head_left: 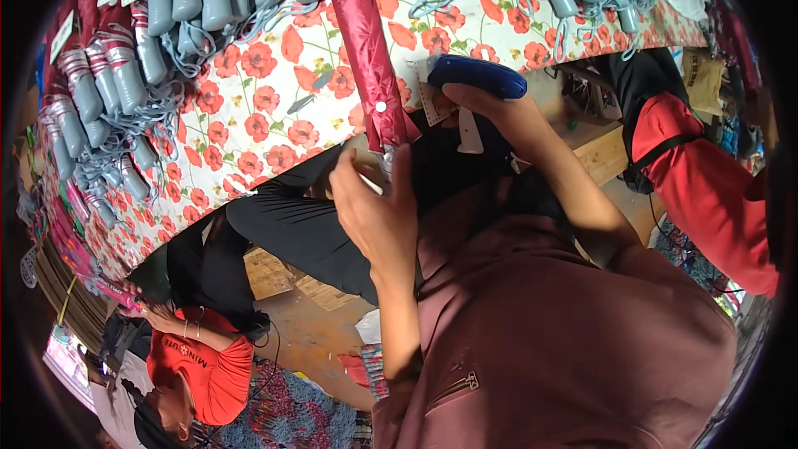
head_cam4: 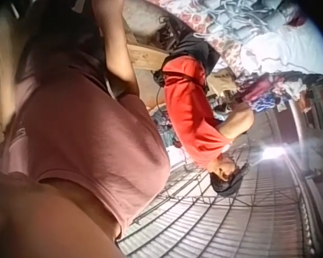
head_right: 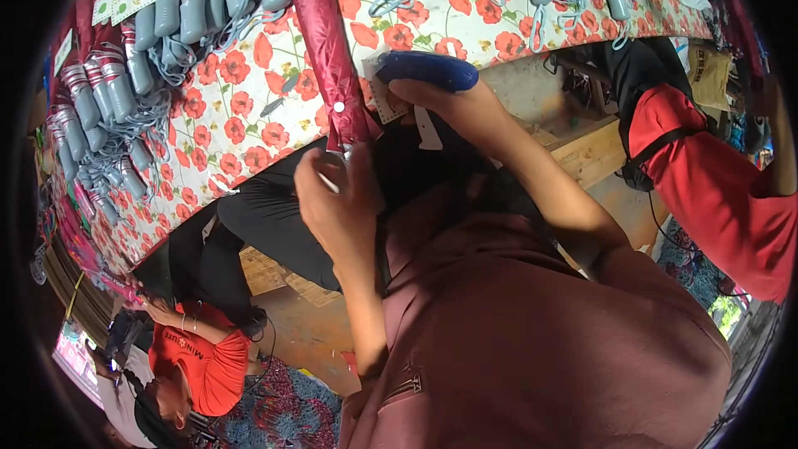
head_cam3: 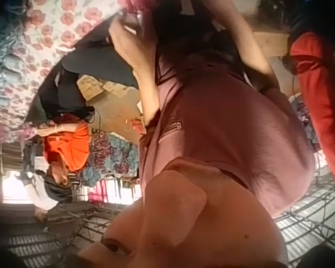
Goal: Applying adhesive labels to the handles of small umbrellas at a production table.
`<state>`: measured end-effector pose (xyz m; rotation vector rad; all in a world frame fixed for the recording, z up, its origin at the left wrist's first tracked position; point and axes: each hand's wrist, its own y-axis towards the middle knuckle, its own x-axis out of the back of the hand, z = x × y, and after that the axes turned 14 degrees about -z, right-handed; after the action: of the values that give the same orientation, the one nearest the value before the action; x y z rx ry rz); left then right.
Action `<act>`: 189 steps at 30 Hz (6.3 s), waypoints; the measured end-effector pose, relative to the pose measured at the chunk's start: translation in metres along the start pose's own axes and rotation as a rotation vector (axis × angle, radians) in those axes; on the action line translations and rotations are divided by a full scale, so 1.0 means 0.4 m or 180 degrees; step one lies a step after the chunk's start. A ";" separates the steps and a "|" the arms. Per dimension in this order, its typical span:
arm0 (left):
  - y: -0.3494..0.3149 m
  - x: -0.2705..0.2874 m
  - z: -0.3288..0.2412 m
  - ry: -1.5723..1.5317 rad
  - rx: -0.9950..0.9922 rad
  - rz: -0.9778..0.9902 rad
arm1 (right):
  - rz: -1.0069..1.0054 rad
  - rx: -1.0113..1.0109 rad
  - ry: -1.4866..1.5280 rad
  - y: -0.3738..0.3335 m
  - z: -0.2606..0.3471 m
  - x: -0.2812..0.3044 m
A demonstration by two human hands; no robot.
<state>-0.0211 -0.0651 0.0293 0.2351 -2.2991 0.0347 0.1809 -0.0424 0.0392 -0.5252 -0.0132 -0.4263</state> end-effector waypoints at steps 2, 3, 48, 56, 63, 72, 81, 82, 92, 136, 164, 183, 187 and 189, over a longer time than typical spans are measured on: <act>0.028 -0.007 -0.005 -0.0438 0.0323 -0.0240 | 0.0249 -0.0499 0.0181 -0.002 0.011 0.009; 0.042 -0.010 -0.009 -0.0655 0.0484 -0.0362 | 0.0372 -0.0745 0.0276 -0.003 0.014 0.012; 0.084 -0.073 0.045 -0.1326 0.0109 -0.0366 | 0.0736 -0.1226 -0.0861 -0.036 0.095 -0.089; 0.097 -0.067 0.034 -0.1439 0.0600 -0.0302 | 0.0281 -0.0173 -0.0146 -0.038 0.152 -0.035; 0.081 -0.058 0.040 -0.1202 0.0632 -0.0369 | 0.0015 0.0162 -0.0136 -0.051 0.157 -0.034; 0.002 0.010 0.046 -0.0481 0.0292 0.0249 | 0.0304 0.0114 -0.0222 -0.034 0.113 -0.032; 0.028 0.070 0.027 -0.0894 -0.0425 -0.0322 | 0.0275 0.0463 0.0185 -0.060 0.132 -0.058; 0.042 0.082 0.027 -0.0887 -0.0432 -0.0456 | 0.0204 0.0363 0.0229 -0.062 0.132 -0.056; 0.493 0.316 0.039 -0.0336 -0.0570 -0.1604 | 0.0186 -0.0107 0.0224 -0.094 0.121 -0.042; 0.048 0.293 -0.039 -0.2583 0.0691 -0.0587 | 0.1578 0.0752 -0.0048 -0.220 0.213 -0.138; 0.382 -0.244 -0.132 -0.1456 -0.0286 -0.0371 | -0.0285 0.0950 -0.0643 -0.096 0.178 0.071; 0.721 -0.367 -0.282 0.0592 -0.0843 0.0018 | -0.0665 0.0502 -0.0301 -0.042 0.150 0.144; 0.776 -0.235 -0.261 -0.1004 0.0333 0.1162 | -0.0614 0.0400 -0.0219 -0.043 0.152 0.149; 0.747 -0.190 -0.264 -0.2056 0.0995 0.1441 | -0.0630 0.0351 -0.0186 -0.043 0.154 0.147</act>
<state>0.0524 0.2508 0.0595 -0.1495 -2.9399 0.6337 0.2334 -0.0487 0.1078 -0.4290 -0.1451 -0.5999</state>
